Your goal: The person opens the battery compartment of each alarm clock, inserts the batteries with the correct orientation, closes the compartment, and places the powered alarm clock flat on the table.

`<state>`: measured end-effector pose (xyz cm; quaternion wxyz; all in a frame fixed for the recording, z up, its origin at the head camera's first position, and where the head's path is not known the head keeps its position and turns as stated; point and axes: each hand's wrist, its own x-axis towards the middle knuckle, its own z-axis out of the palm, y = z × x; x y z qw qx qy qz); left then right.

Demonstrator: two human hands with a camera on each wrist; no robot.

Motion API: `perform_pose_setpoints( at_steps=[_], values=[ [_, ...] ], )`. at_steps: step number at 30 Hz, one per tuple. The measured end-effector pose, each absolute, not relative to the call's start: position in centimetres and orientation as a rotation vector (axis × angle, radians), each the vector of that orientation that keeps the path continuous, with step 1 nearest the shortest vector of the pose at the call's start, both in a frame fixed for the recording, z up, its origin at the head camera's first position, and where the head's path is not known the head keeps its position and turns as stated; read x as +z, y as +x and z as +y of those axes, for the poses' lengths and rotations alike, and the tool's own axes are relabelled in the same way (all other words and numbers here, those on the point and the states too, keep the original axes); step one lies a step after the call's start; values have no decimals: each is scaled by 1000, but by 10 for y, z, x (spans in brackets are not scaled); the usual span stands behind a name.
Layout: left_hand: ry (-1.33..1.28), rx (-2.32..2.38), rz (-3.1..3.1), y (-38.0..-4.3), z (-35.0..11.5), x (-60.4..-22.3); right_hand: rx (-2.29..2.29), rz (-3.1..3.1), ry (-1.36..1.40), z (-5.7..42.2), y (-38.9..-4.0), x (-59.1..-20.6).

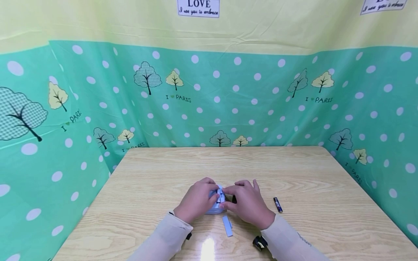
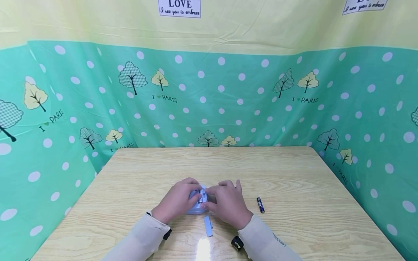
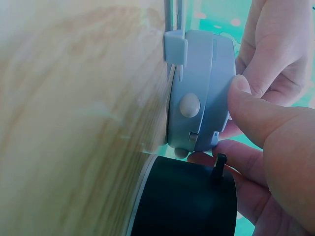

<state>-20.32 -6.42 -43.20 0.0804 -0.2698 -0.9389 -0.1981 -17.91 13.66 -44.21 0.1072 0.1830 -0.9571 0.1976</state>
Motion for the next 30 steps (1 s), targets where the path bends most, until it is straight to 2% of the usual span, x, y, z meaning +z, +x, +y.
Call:
perform_pose_setpoints(
  at_steps=[30],
  values=[
    [-889,-469,-2758,-198,-65,-431,605,-2806,552,137,-177,-441]
  ],
)
